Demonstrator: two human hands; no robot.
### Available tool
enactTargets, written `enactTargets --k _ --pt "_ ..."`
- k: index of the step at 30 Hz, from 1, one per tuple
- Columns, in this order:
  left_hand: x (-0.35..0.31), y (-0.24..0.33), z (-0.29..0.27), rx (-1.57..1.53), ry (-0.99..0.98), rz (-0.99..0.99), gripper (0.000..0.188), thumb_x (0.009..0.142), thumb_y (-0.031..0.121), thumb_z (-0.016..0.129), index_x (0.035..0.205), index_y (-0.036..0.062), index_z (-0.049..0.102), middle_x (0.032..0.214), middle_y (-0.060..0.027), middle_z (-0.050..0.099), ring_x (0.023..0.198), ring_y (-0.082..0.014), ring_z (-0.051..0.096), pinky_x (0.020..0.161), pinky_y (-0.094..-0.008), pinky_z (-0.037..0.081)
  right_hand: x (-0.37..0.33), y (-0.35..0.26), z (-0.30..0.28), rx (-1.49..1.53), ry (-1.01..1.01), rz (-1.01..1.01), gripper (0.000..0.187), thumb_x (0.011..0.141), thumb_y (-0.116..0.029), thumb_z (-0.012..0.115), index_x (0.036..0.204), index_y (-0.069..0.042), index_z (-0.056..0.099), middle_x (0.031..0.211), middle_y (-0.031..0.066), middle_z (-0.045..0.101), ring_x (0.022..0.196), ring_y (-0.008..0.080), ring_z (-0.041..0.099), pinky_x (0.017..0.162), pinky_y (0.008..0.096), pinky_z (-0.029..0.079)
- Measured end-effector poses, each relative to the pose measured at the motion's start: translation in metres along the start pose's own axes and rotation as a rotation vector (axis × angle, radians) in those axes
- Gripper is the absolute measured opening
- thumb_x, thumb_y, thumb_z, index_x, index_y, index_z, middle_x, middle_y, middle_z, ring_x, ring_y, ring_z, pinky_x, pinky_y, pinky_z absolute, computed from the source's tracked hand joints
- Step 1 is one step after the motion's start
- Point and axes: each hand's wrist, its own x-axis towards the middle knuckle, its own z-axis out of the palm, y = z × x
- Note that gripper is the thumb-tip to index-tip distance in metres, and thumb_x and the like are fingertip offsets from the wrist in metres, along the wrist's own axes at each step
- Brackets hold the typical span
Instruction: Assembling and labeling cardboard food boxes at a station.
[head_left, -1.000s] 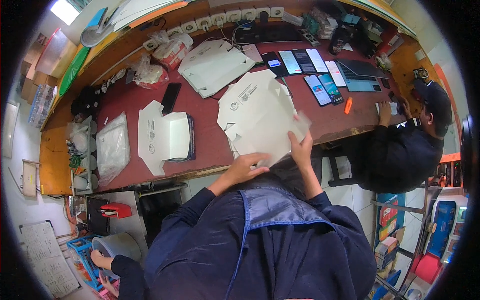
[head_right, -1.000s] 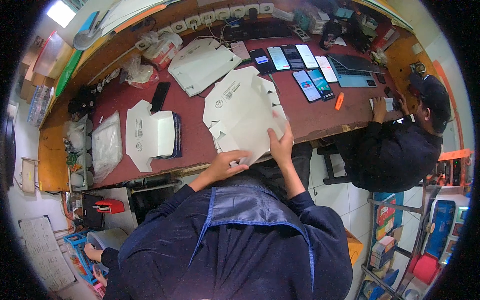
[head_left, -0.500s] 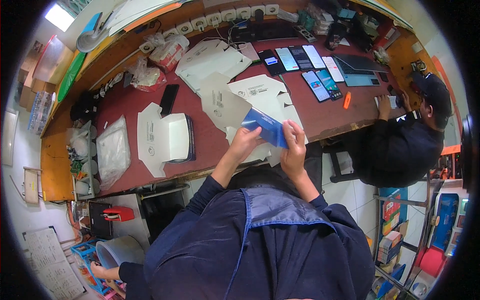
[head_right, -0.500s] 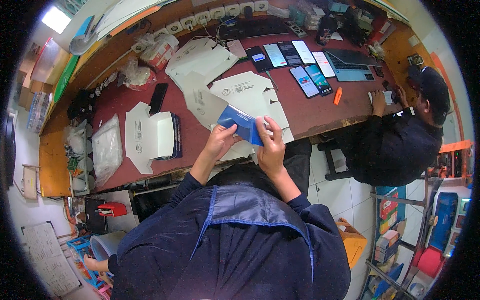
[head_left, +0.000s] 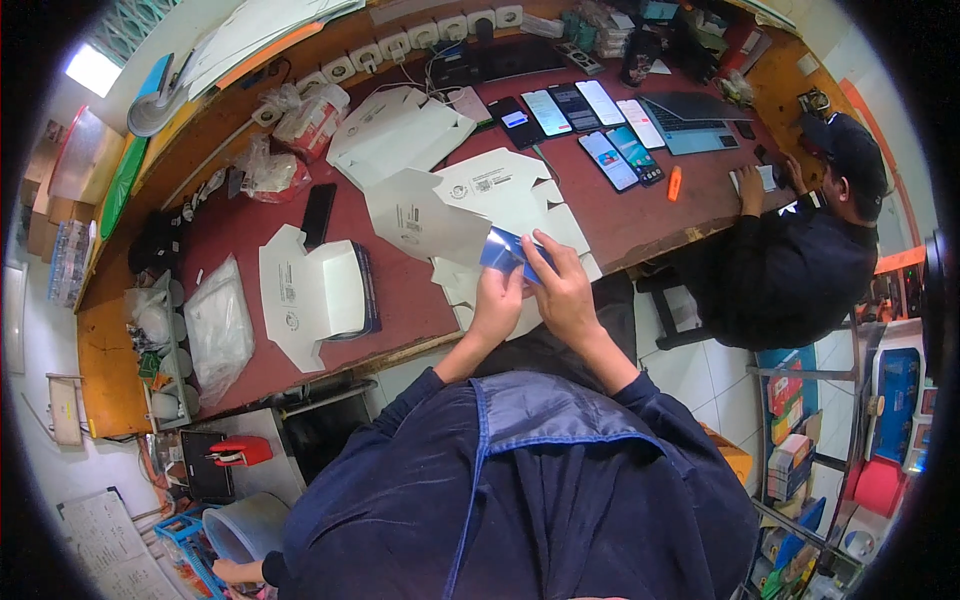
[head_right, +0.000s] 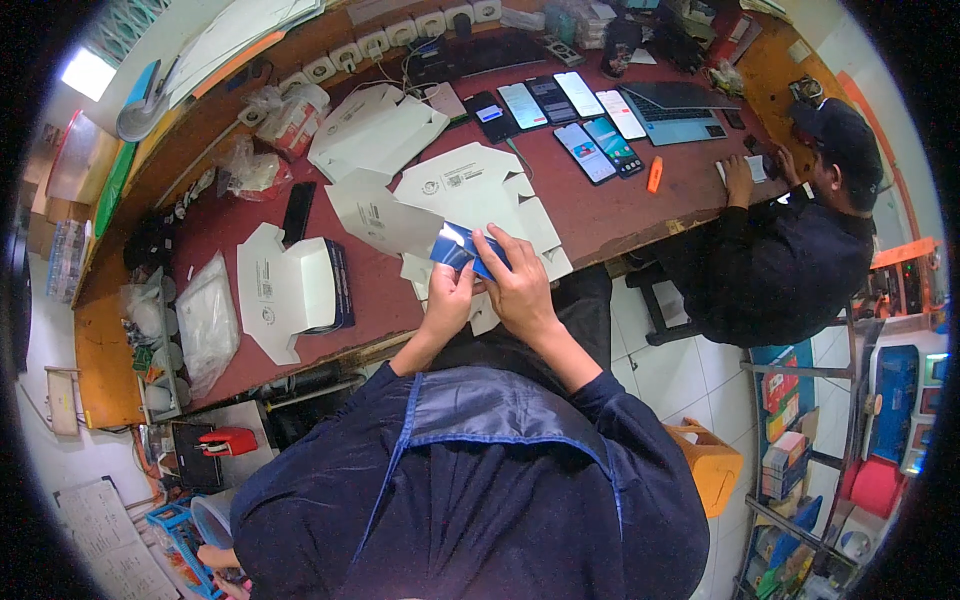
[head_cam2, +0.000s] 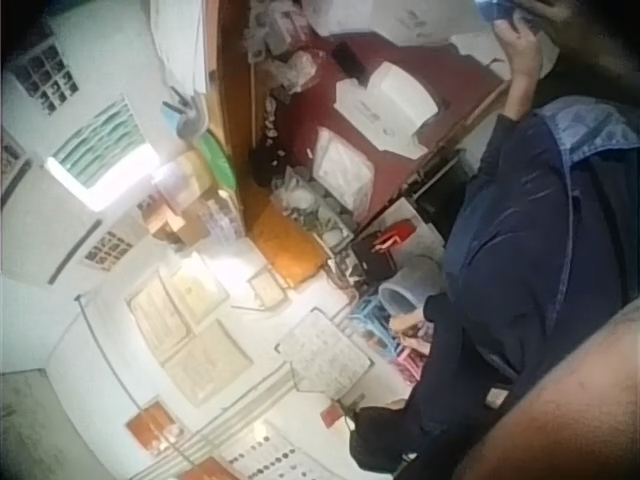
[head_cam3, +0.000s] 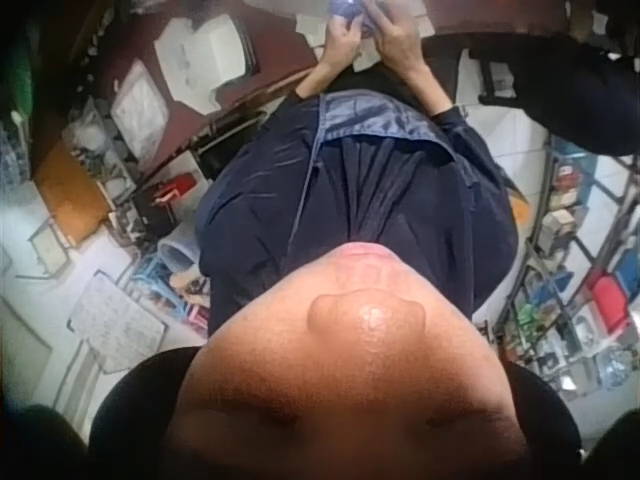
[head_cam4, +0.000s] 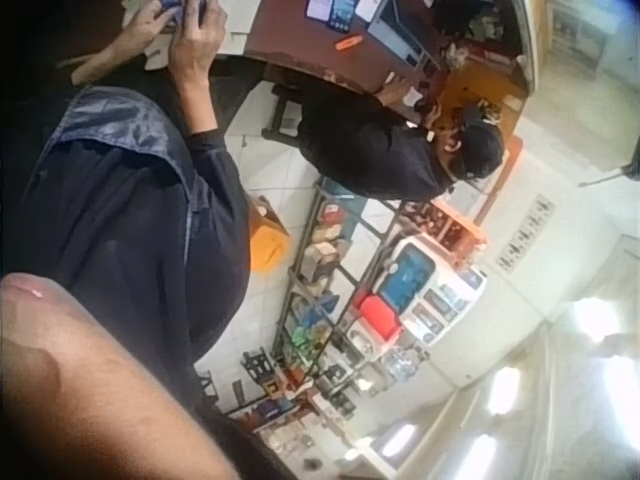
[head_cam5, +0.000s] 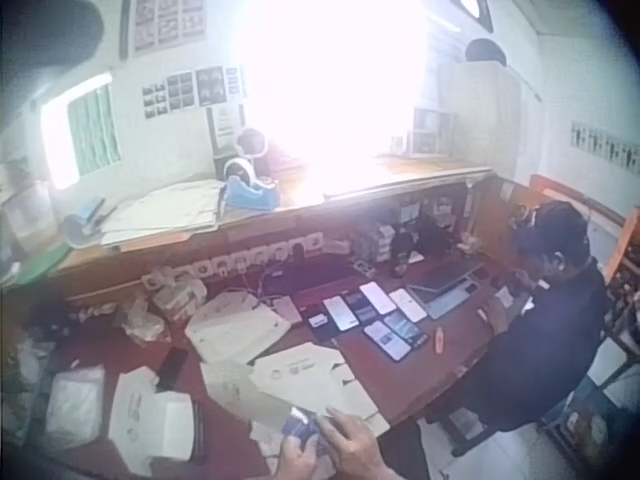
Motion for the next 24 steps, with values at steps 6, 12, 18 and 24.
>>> enactTargets --k 6,12,18,24 --pt "-0.011 0.029 0.012 -0.274 -0.054 -0.032 0.029 0.09 0.009 0.047 0.115 -0.0012 0.035 0.112 -0.0134 0.048 0.096 -0.0176 0.055 0.082 -0.0295 0.047 -0.012 -0.014 -0.001 0.28 -0.034 0.229 0.096 0.079 -0.058 0.053 0.142 -0.002 0.008 0.127 0.0235 0.026 0.108 0.0379 0.04 0.091 0.0431 0.038" --pt "-0.022 0.072 0.0 0.339 -0.149 0.077 0.019 0.088 0.008 0.048 0.104 -0.002 0.048 0.084 -0.0062 0.06 0.074 -0.009 0.055 0.069 -0.0251 0.046 -0.016 -0.028 -0.017 0.782 0.166 0.427 0.097 0.081 -0.062 0.048 0.142 0.0 0.005 0.104 0.0111 0.032 0.088 0.017 0.034 0.083 0.0319 0.035" --pt "-0.048 0.083 -0.026 0.276 -0.28 -0.235 0.02 0.091 0.016 0.047 0.092 -0.0013 0.056 0.079 -0.0017 0.059 0.071 -0.0051 0.05 0.064 -0.0215 0.041 -0.005 0.008 -0.017 0.557 0.126 0.45 0.034 0.09 -0.027 0.052 0.116 -0.006 0.058 0.096 0.0066 0.038 0.088 0.0165 0.04 0.08 0.0287 0.037" --pt "-0.049 0.075 -0.038 0.263 -0.388 -0.448 0.028 0.092 0.022 0.048 0.09 -0.0028 0.061 0.075 0.0022 0.056 0.067 -0.0045 0.049 0.061 -0.0217 0.041 0.016 -0.016 -0.041 0.745 -0.312 0.237 0.023 0.067 -0.017 0.076 0.085 -0.006 0.067 0.098 0.0068 0.042 0.083 0.0167 0.049 0.074 0.0277 0.043"
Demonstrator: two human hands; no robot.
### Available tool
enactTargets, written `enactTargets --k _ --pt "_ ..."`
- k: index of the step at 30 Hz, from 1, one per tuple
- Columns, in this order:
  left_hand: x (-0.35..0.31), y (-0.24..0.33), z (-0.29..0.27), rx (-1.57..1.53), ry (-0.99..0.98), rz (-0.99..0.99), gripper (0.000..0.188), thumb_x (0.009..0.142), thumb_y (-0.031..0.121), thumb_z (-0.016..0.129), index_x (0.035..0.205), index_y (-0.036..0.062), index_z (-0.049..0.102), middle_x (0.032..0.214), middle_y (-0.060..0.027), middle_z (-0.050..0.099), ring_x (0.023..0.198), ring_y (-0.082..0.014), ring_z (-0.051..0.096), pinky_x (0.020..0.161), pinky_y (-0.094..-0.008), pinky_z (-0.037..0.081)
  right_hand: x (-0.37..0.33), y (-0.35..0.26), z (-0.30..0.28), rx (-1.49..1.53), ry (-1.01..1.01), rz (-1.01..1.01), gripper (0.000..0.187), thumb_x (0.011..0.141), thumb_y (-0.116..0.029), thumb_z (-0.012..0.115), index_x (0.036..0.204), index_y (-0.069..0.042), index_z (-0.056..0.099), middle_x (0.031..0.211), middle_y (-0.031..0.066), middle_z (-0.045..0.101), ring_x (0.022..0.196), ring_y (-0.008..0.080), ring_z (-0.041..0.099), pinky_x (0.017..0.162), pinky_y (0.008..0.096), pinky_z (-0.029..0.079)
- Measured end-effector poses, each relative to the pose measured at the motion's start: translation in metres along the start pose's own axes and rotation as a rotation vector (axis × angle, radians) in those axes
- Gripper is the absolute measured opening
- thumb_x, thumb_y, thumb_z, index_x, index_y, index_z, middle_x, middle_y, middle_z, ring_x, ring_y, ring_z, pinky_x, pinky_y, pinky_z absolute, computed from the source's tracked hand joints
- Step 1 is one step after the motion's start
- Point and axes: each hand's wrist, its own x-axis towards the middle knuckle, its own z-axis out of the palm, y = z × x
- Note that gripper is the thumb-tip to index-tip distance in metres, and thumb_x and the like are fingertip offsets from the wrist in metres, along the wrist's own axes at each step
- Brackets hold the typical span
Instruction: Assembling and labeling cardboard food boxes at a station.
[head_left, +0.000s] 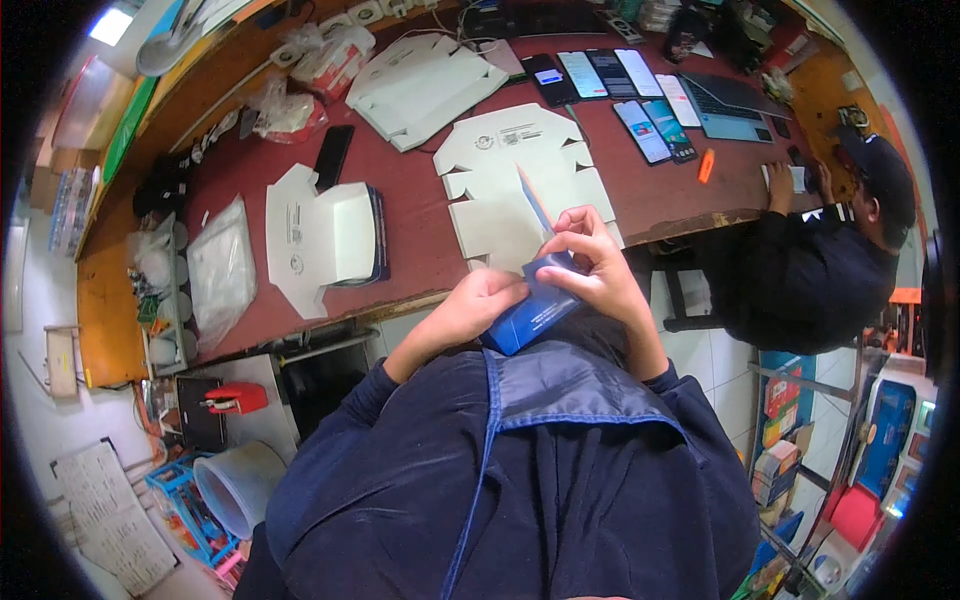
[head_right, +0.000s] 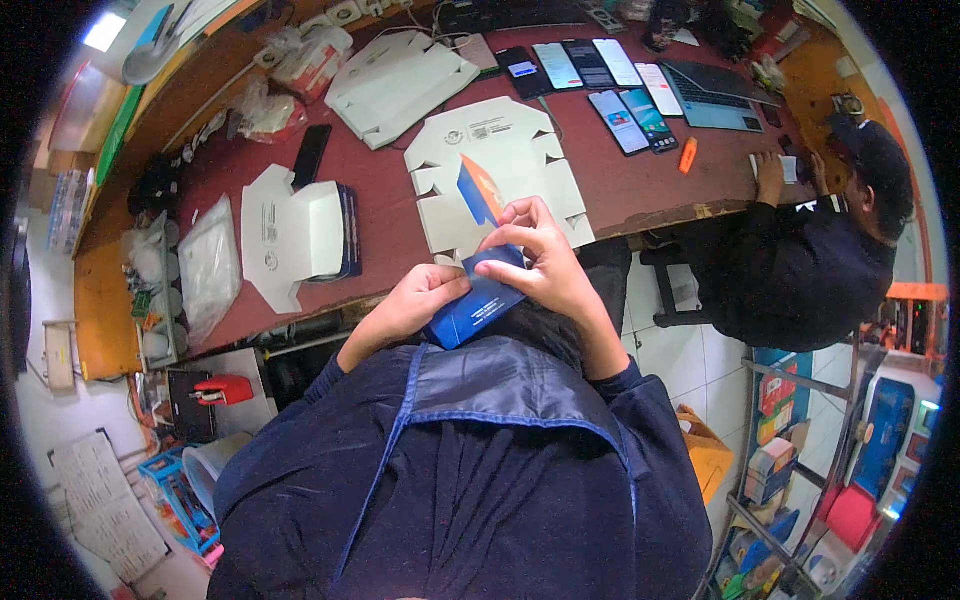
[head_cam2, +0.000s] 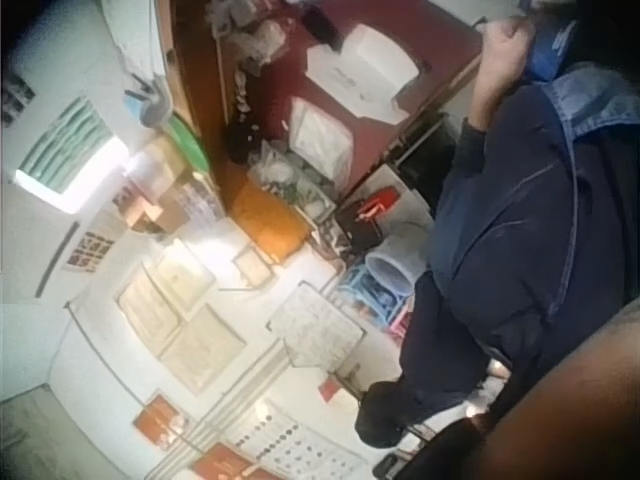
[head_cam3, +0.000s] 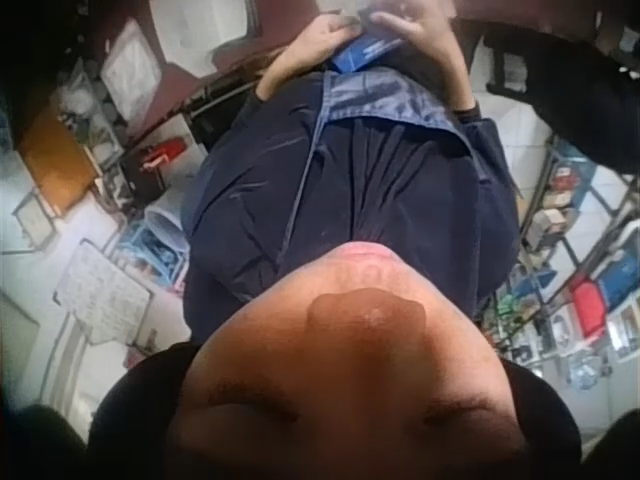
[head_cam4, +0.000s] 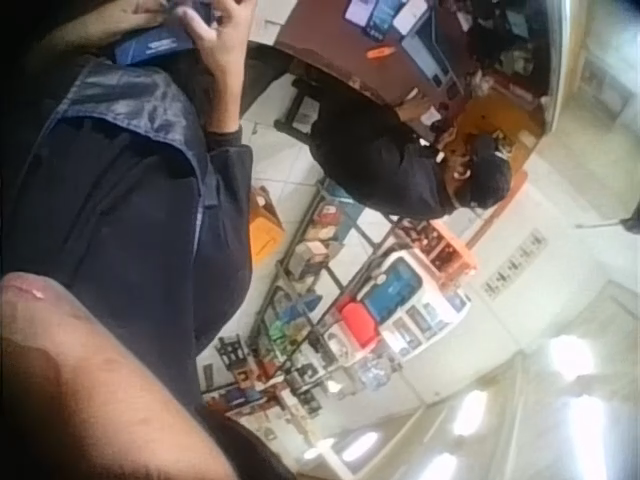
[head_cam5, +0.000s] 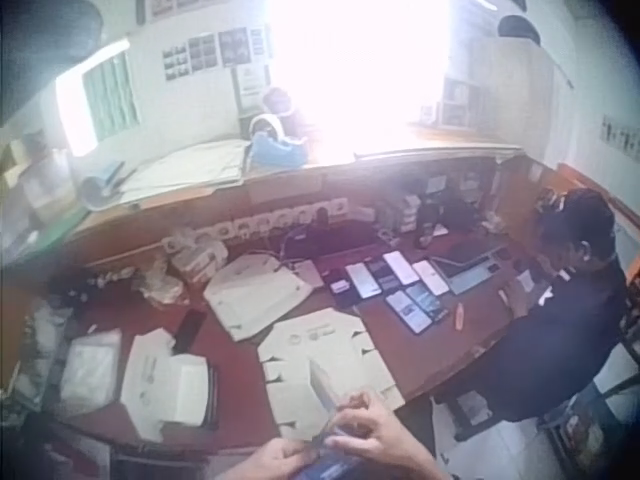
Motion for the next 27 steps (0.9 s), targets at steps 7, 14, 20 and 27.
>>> enactTargets --k 7,14,20,27 --pt "-0.006 -0.003 -0.001 -0.118 -0.054 -0.113 0.028 0.091 0.02 0.051 0.103 -0.0042 0.058 0.085 0.0016 0.058 0.074 -0.0048 0.051 0.066 -0.0217 0.043 0.003 -0.013 0.008 -0.388 0.147 -0.001 0.021 0.063 -0.018 0.078 0.08 -0.01 0.069 0.1 0.0069 0.043 0.078 0.0165 0.047 0.074 0.0284 0.044" --pt "-0.007 0.007 0.008 -0.079 -0.076 0.118 0.032 0.089 0.022 0.054 0.105 -0.0056 0.057 0.09 -0.0005 0.059 0.078 -0.0073 0.052 0.07 -0.0246 0.044 0.005 -0.003 -0.001 -0.071 -0.256 -0.053 0.02 0.069 -0.019 0.076 0.084 -0.008 0.07 0.104 0.0065 0.041 0.088 0.0179 0.047 0.079 0.0307 0.044" --pt "-0.008 -0.007 -0.037 -0.591 -0.197 0.036 0.055 0.09 0.046 0.035 0.1 -0.0029 0.059 0.093 -0.0124 0.064 0.08 -0.0173 0.062 0.068 -0.0281 0.049 -0.009 -0.05 -0.02 -0.472 -0.329 -0.031 0.058 0.055 -0.009 0.078 0.106 -0.014 0.053 0.121 0.0144 0.036 0.097 0.0294 0.049 0.085 0.0392 0.045" --pt "-0.007 -0.063 -0.076 0.011 0.727 -0.07 0.055 0.078 0.011 0.064 0.126 -0.0008 0.041 0.119 -0.0172 0.052 0.107 -0.0235 0.054 0.086 -0.0361 0.047 -0.017 0.003 -0.045 -0.658 0.112 -0.111 0.058 0.053 0.011 0.062 0.106 -0.011 0.052 0.118 0.0211 0.04 0.106 0.0384 0.05 0.085 0.0407 0.047"
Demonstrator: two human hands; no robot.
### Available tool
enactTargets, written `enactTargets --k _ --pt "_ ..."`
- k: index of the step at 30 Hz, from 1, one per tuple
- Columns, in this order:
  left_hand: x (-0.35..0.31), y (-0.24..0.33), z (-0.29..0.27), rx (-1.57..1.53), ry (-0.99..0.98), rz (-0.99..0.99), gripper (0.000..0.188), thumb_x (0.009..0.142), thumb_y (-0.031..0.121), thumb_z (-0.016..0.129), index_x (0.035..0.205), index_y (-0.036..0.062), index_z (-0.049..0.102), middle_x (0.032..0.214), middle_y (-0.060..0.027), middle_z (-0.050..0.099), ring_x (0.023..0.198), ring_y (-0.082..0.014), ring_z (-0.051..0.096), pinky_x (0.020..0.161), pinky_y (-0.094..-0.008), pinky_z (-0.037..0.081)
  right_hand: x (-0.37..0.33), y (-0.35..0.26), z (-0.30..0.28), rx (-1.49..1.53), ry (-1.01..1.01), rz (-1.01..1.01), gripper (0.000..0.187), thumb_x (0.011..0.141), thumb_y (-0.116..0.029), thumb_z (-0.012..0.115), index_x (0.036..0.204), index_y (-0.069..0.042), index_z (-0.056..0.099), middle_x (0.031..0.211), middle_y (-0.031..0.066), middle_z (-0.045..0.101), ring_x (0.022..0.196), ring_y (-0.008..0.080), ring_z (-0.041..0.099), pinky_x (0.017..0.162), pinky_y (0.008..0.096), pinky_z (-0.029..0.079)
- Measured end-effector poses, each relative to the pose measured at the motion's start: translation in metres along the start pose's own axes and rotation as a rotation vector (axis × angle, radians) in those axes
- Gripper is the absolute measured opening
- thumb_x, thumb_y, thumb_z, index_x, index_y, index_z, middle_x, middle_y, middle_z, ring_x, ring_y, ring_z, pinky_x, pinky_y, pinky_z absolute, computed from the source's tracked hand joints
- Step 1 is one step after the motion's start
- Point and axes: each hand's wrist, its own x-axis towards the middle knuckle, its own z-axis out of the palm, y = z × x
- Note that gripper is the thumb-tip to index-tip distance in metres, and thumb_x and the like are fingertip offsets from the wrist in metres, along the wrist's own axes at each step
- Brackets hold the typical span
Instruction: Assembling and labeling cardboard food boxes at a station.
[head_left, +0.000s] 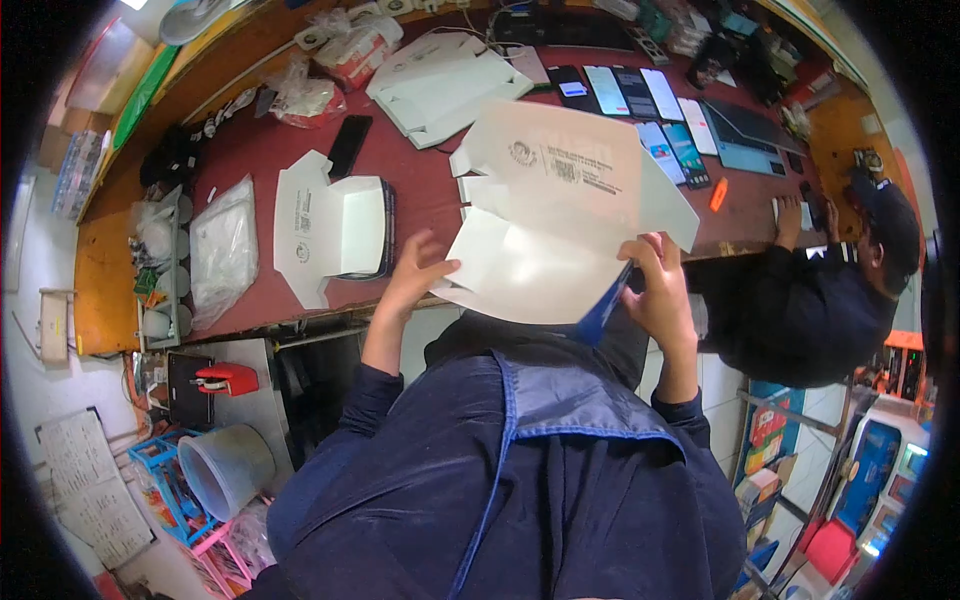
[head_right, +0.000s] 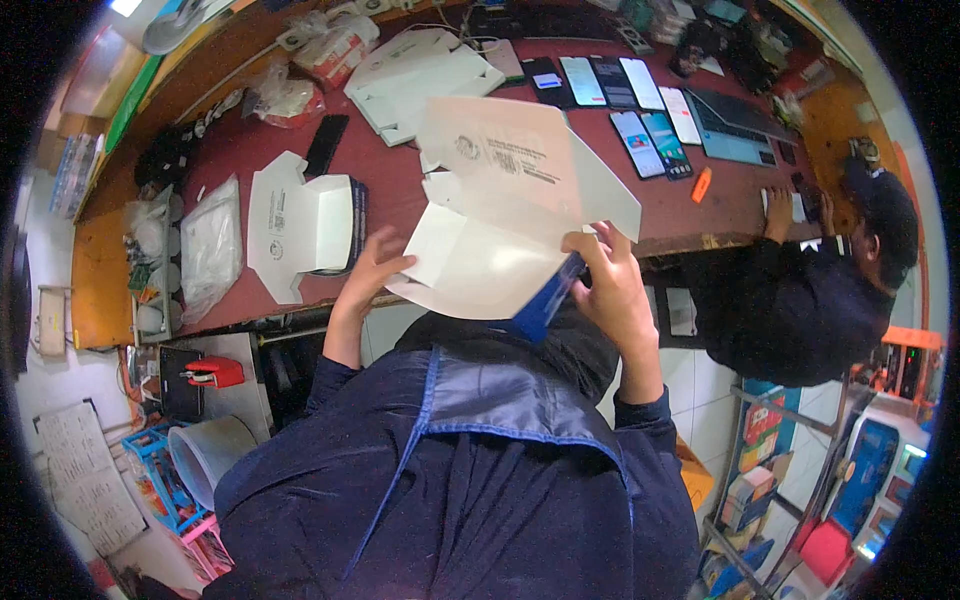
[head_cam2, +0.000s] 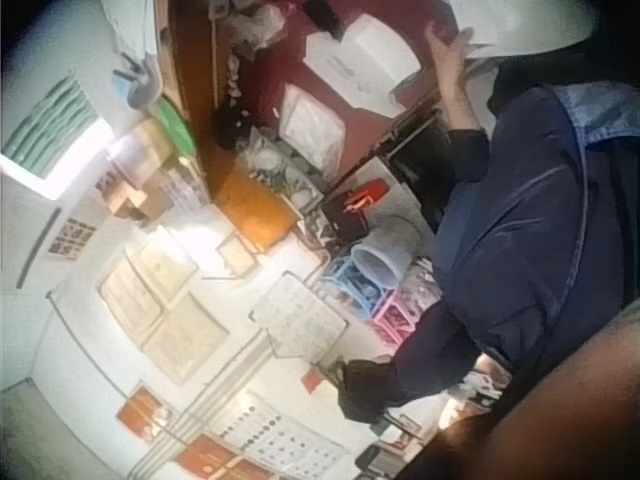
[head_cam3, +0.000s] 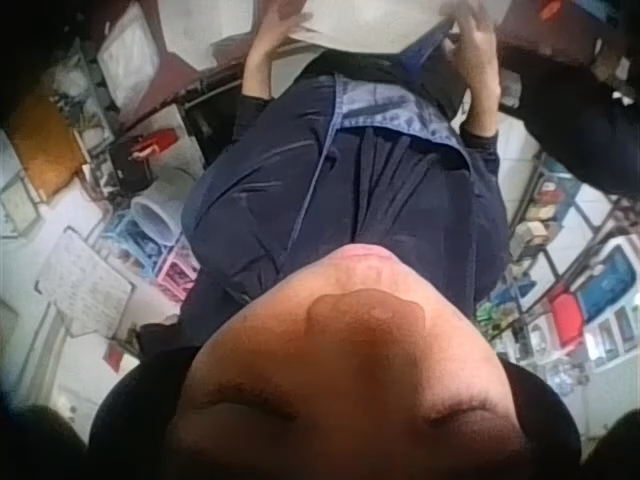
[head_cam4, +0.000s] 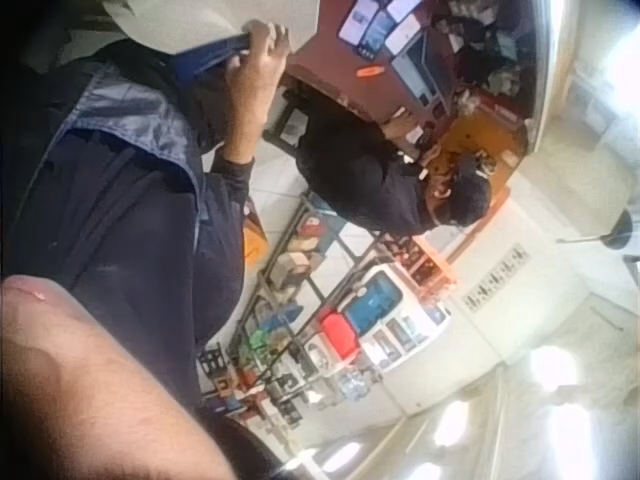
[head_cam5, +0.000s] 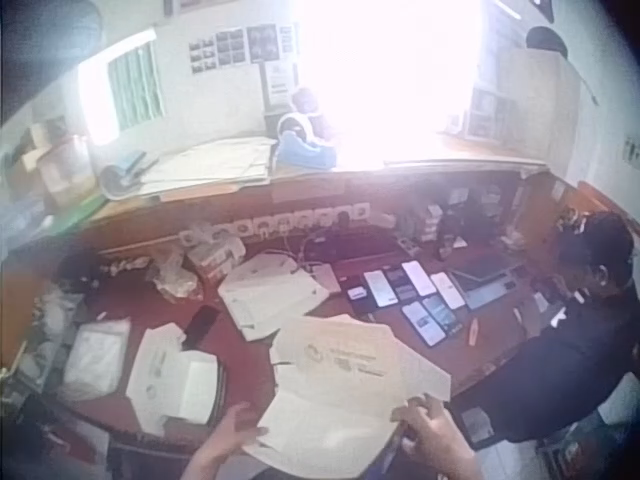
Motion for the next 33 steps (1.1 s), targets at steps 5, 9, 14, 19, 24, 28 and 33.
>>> enactTargets --k 5,9,14,19,24,28,33 --pt "0.008 -0.043 0.015 -0.29 -0.248 -0.038 0.056 0.072 -0.003 0.058 0.126 -0.0021 0.042 0.113 -0.0112 0.055 0.1 -0.0215 0.057 0.084 -0.0318 0.047 0.011 0.005 0.02 -0.103 -0.089 0.04 0.07 0.058 0.008 0.067 0.121 -0.015 0.049 0.116 0.0225 0.044 0.098 0.0403 0.051 0.086 0.0403 0.044" --pt "-0.004 -0.045 0.026 0.01 0.178 0.155 0.046 0.07 -0.006 0.06 0.115 -0.0014 0.052 0.104 -0.0102 0.06 0.095 -0.017 0.058 0.084 -0.0294 0.047 0.01 -0.016 0.02 -0.077 -0.538 0.149 0.074 0.061 -0.002 0.074 0.127 -0.012 0.043 0.101 0.0152 0.052 0.086 0.026 0.056 0.073 0.0344 0.049" --pt "-0.005 -0.034 0.061 -0.14 0.035 0.343 0.043 0.069 -0.002 0.062 0.112 0.0005 0.055 0.108 -0.0127 0.06 0.099 -0.0218 0.058 0.083 -0.0325 0.047 0.038 -0.012 0.133 0.827 -0.384 0.78 0.048 0.085 -0.04 0.058 0.119 -0.011 0.041 0.096 0.0079 0.05 0.078 0.0144 0.055 0.056 0.0287 0.044" --pt "0.008 -0.056 0.06 0.062 0.035 0.432 0.044 0.067 -0.004 0.059 0.11 0.0003 0.054 0.102 -0.0165 0.06 0.091 -0.0271 0.06 0.078 -0.0346 0.049 0.055 -0.017 0.178 0.815 -0.506 0.798 0.046 0.084 -0.031 0.062 0.115 -0.004 0.041 0.096 0.0087 0.055 0.081 0.0182 0.058 0.058 0.0327 0.05" --pt "0.008 -0.051 0.074 -0.075 0.701 0.487 0.072 0.063 0.006 0.071 0.123 0.0026 0.031 0.106 -0.0163 0.046 0.082 -0.0306 0.059 0.075 -0.0358 0.05 0.055 0.035 0.196 1.138 -0.326 0.789 0.025 0.088 -0.004 0.052 0.112 0.001 0.048 0.103 0.0127 0.057 0.088 0.0229 0.061 0.075 0.0348 0.054" --pt "0.009 -0.057 0.064 -0.418 0.42 0.288 0.065 0.067 0.015 0.075 0.12 0.0007 0.04 0.099 -0.0126 0.055 0.094 -0.0252 0.058 0.083 -0.0365 0.047 0.05 0.029 0.209 1.266 -0.289 0.78 0.026 0.085 0.004 0.053 0.11 0.003 0.049 0.104 0.0143 0.057 0.09 0.024 0.061 0.075 0.0323 0.055" --pt "0.015 -0.05 0.063 0.132 0.521 0.485 0.017 0.075 0.011 0.057 0.088 0.0031 0.063 0.087 -0.0138 0.059 0.085 -0.031 0.057 0.073 -0.0373 0.047 0.044 0.016 0.213 1.255 -0.471 0.701 0.027 0.081 0.007 0.056 0.107 0.004 0.05 0.105 0.0134 0.057 0.089 0.0216 0.061 0.073 0.03 0.056"
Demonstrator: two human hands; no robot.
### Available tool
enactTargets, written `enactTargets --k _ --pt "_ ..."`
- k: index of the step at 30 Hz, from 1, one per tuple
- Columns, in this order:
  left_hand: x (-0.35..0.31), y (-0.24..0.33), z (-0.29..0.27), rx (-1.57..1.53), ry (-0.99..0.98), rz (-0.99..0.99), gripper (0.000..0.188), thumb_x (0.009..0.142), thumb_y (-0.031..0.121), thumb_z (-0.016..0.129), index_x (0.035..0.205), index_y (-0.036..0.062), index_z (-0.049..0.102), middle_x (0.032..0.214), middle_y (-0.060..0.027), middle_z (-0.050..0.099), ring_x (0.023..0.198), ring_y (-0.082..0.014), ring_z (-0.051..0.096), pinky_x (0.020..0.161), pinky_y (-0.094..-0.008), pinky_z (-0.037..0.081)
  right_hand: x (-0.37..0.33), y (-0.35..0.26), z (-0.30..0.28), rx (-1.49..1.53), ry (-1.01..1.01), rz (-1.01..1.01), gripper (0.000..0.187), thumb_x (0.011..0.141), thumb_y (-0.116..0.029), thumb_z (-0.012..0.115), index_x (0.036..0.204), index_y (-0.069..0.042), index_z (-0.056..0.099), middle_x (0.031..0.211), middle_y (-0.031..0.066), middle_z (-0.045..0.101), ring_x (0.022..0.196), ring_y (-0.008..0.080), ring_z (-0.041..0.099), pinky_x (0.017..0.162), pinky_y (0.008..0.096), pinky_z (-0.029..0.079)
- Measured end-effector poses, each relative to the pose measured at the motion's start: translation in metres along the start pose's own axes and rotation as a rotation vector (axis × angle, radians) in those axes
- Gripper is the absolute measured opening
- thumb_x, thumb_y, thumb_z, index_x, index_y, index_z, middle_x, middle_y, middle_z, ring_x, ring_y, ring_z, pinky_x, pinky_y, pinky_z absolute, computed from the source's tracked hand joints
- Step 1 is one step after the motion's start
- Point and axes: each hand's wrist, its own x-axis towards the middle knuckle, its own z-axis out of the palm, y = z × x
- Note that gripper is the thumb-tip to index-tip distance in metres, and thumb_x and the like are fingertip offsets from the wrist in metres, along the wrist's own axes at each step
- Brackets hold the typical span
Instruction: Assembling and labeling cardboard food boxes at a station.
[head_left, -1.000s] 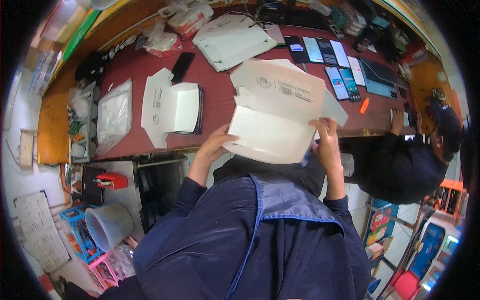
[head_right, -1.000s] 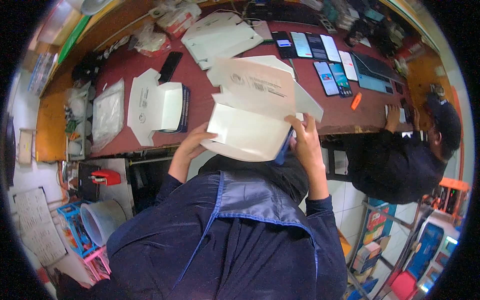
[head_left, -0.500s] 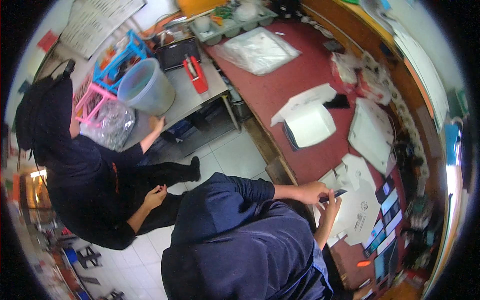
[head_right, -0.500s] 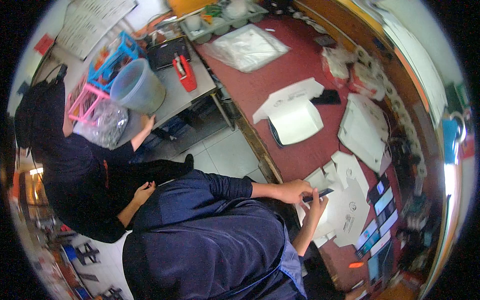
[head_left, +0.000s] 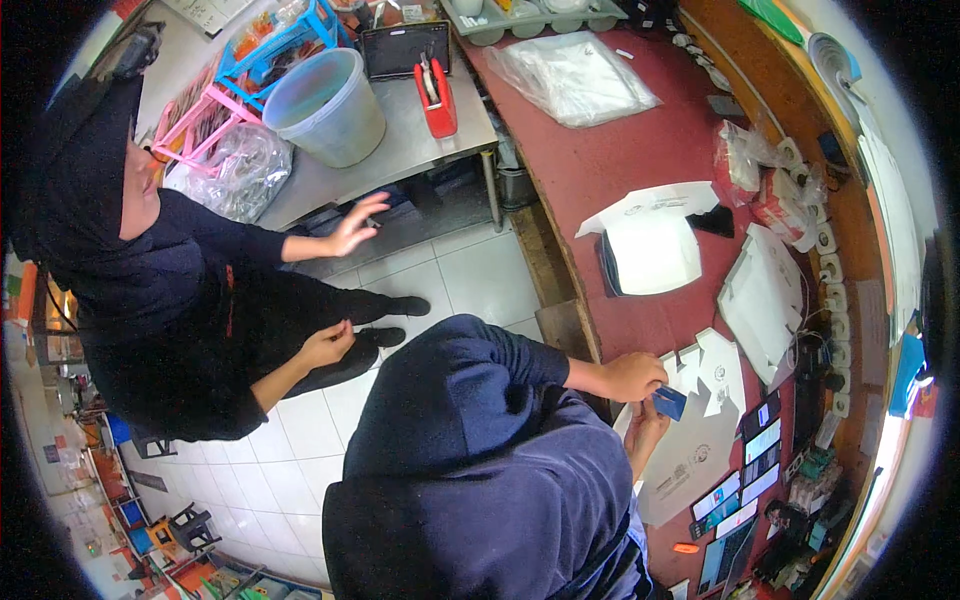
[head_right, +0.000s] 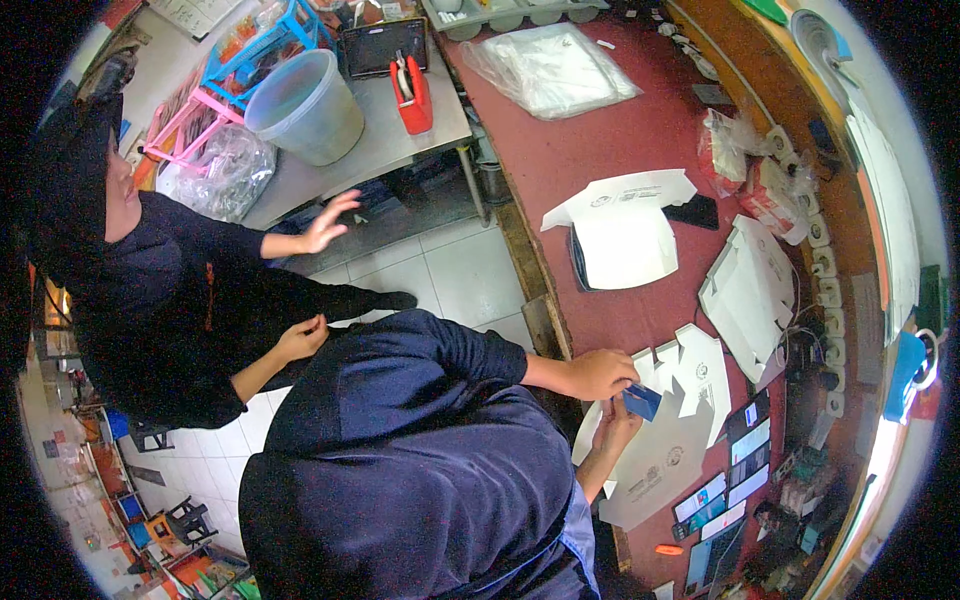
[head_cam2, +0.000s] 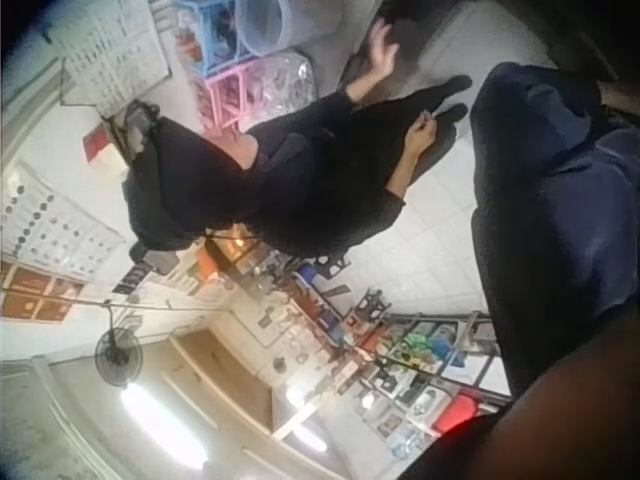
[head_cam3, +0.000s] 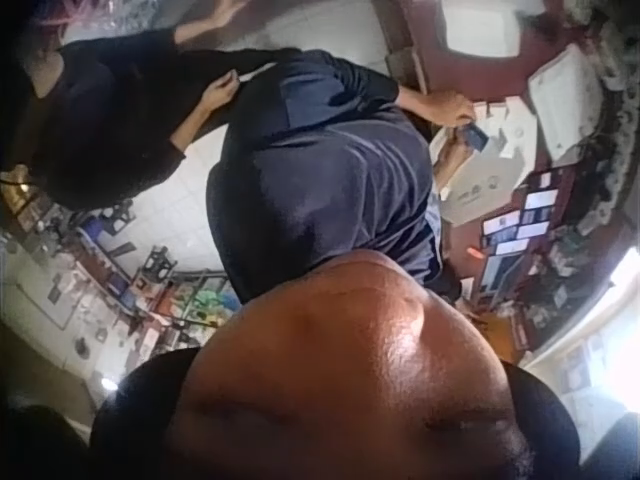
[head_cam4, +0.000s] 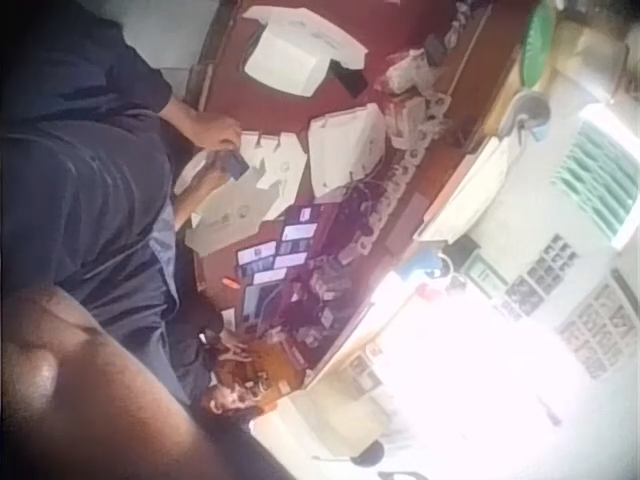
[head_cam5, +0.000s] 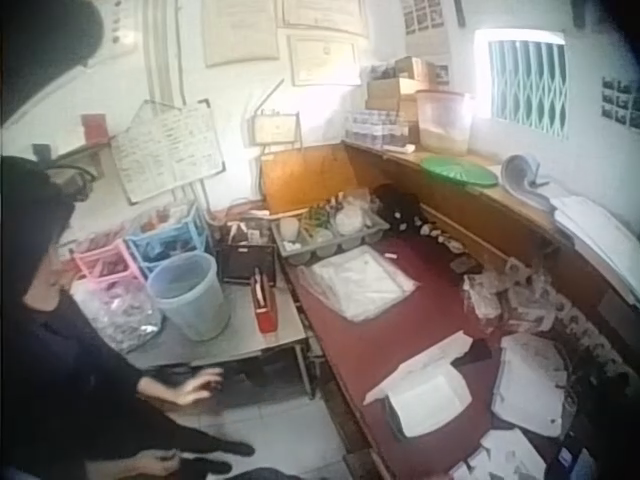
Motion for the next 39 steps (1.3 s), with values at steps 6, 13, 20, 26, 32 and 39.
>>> enactTargets --k 6,13,20,26,32,39 --pt "0.005 -0.022 0.008 0.124 -0.162 0.53 0.014 0.076 0.014 0.056 0.086 0.0068 0.064 0.082 -0.0058 0.06 0.08 -0.0255 0.057 0.071 -0.0355 0.048 0.021 0.006 -0.039 -0.044 0.213 0.061 0.021 0.082 0.007 0.05 0.103 0.007 0.052 0.102 0.0131 0.059 0.087 0.021 0.061 0.071 0.0294 0.055" --pt "0.004 -0.014 0.005 0.33 -0.148 0.412 0.011 0.074 0.018 0.058 0.073 0.0086 0.062 0.073 -0.0046 0.06 0.072 -0.0243 0.059 0.059 -0.0349 0.05 0.012 0.011 -0.015 -0.083 0.07 -0.028 0.03 0.075 0.009 0.059 0.103 0.004 0.051 0.102 0.0121 0.057 0.09 0.0195 0.059 0.074 0.0291 0.053" --pt "0.006 -0.003 0.015 0.423 -0.194 0.266 0.01 0.065 0.017 0.059 0.066 0.0068 0.062 0.071 -0.008 0.061 0.07 -0.0271 0.061 0.059 -0.038 0.051 0.014 0.022 -0.008 -0.268 0.177 -0.235 0.046 0.071 0.008 0.065 0.109 -0.001 0.043 0.109 0.0107 0.049 0.093 0.0187 0.055 0.075 0.0301 0.05" --pt "0.012 0.004 0.01 0.46 -0.269 -0.017 0.02 0.07 0.018 0.059 0.063 0.001 0.065 0.065 -0.0179 0.062 0.058 -0.0344 0.061 0.054 -0.0417 0.049 0.016 0.018 -0.021 -0.493 0.143 -0.211 0.049 0.069 0.008 0.065 0.11 -0.001 0.041 0.108 0.0111 0.046 0.086 0.0177 0.055 0.069 0.029 0.05" --pt "0.019 -0.015 0.013 -0.424 -0.49 -0.609 0.044 0.084 0.036 0.054 0.073 -0.0045 0.065 0.065 -0.0137 0.065 0.057 -0.0233 0.065 0.054 -0.0338 0.051 -0.007 -0.032 -0.018 -0.358 -0.044 0.347 0.042 0.075 0.0 0.065 0.109 -0.007 0.043 0.107 0.0049 0.048 0.083 0.0146 0.056 0.064 0.0245 0.05" --pt "0.042 -0.009 0.024 0.121 0.034 -0.07 0.032 0.073 0.031 0.065 0.079 -0.0007 0.066 0.078 -0.0158 0.062 0.076 -0.0295 0.062 0.07 -0.0408 0.049 -0.018 -0.026 -0.012 -0.506 -0.063 0.225 0.043 0.076 -0.001 0.057 0.116 -0.008 0.043 0.092 0.0033 0.053 0.074 0.0138 0.058 0.044 0.0197 0.048"
